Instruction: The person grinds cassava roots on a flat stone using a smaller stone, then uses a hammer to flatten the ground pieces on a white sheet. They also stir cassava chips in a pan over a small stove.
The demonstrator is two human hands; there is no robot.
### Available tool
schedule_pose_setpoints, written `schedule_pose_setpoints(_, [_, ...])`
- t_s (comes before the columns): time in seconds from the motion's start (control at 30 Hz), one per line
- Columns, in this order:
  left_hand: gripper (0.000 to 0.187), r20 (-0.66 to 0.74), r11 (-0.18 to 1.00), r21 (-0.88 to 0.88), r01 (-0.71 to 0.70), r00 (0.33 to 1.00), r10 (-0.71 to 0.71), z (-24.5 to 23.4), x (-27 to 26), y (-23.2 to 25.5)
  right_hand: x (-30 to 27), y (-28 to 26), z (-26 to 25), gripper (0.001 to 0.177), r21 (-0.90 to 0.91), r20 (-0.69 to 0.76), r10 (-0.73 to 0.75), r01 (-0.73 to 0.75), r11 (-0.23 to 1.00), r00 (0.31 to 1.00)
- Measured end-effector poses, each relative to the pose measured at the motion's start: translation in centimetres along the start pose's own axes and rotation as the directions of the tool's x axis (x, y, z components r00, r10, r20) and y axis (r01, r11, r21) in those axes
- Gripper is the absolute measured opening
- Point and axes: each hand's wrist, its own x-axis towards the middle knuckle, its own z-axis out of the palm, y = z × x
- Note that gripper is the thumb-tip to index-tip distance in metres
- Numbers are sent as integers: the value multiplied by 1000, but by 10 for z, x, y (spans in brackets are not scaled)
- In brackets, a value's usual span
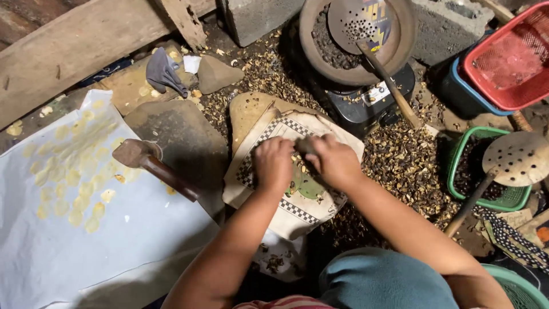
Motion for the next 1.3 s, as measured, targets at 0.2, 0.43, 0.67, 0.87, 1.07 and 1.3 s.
schedule_pose_setpoints(0.2, [24,-24,999,-4,-39,999,39,-51,-15,-22,5,0,-12,51,-141,74,-82,92,986,994])
schedule_pose_setpoints(0.43, [21,-14,943,-34,-331,944,331,-16,-28,-19,18,18,1,48,-122,279,183,-154,981,943])
schedule_pose_setpoints(0.67, [14,-107,981,-16,-194,976,191,1,6,-21,-10,9,18,47,-309,126,0,39,950,992])
schedule_pose_setpoints(0.87, [66,220,993,-59,98,972,-83,-16,28,-10,26,-15,-16,54,-23,134,62,-59,998,989])
schedule_pose_setpoints(1.07, [53,47,988,28,150,987,-152,-69,8,-16,39,-22,9,42,-166,83,-341,351,922,936])
schedule_pose_setpoints(1.3, [47,75,986,-11,167,983,-166,-80,-2,-36,71,3,23,49,-78,323,77,-54,995,943])
